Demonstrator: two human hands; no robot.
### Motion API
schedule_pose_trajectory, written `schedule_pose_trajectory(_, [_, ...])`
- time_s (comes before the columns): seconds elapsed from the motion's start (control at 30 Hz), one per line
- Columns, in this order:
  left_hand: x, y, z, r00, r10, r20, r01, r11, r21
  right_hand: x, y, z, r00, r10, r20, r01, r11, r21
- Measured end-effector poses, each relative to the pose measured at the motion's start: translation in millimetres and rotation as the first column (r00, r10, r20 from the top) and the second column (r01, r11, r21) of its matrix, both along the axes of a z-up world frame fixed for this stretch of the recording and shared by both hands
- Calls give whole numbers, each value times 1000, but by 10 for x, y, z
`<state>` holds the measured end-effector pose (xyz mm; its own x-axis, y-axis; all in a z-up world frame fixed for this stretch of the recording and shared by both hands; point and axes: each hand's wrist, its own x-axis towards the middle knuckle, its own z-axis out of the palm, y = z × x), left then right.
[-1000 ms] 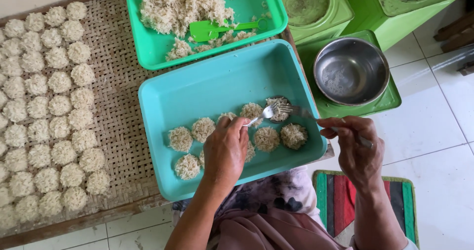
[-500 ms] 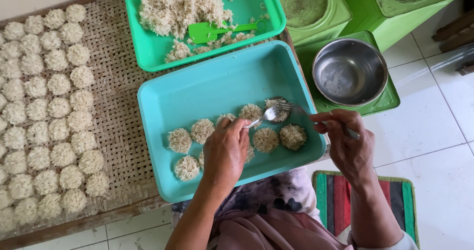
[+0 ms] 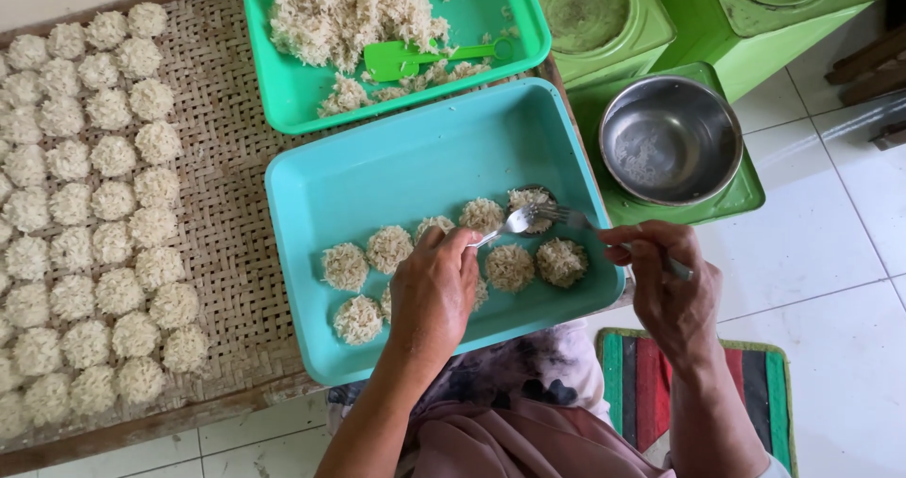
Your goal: Shaping and compacting rice cracker portions into circular molds using a fork and spoon
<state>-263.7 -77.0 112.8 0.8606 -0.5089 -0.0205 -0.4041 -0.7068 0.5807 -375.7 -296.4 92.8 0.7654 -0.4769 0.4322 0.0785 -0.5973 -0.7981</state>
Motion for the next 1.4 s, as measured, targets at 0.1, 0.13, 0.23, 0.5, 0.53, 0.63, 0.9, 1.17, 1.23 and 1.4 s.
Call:
schedule_pose_trajectory(0.1, [4,-4,-67,1000,1,-5,-1,1000,17,-31,-36,26,999,-15,31,16,1000,-12])
schedule_pose_trajectory(0.13, [17,-15,-67,1000,1,-1,-1,1000,16,-22,-52,42,998,-15,66,19,998,-54])
schedule_pose_trajectory(0.23, [-23,-19,68,1000,-1,-10,1,1000,-22,63,13,-7,1000,-3,8,4,996,-95])
schedule_pose_trajectory(0.5, [18,156,185,996,86,7,-85,993,-79,97,160,144,997,-10,-80,7,999,-39])
schedule_pose_trajectory(0.53, [27,154,161,996,86,10,-85,994,-70,118,183,153,992,-3,-130,-5,998,-57])
schedule_pose_trajectory(0.63, [19,125,17,998,52,-28,-52,999,1,74,105,115,990,-19,-140,8,997,-77])
schedule_pose_trajectory(0.9, [-25,100,-24,999,42,-5,-42,997,57,105,87,193,993,16,-118,-25,997,-73])
schedule_pose_trajectory(1.17, [-19,195,11,999,41,15,-40,999,-36,159,-21,242,980,22,-199,-33,998,-52])
schedule_pose_trajectory(1.23, [10,239,9,993,50,103,-42,997,-71,190,-116,254,986,159,-42,-153,982,110])
schedule_pose_trajectory(1.4, [-22,349,204,989,145,-5,-145,985,-92,549,-77,233,992,83,-96,-88,995,-48])
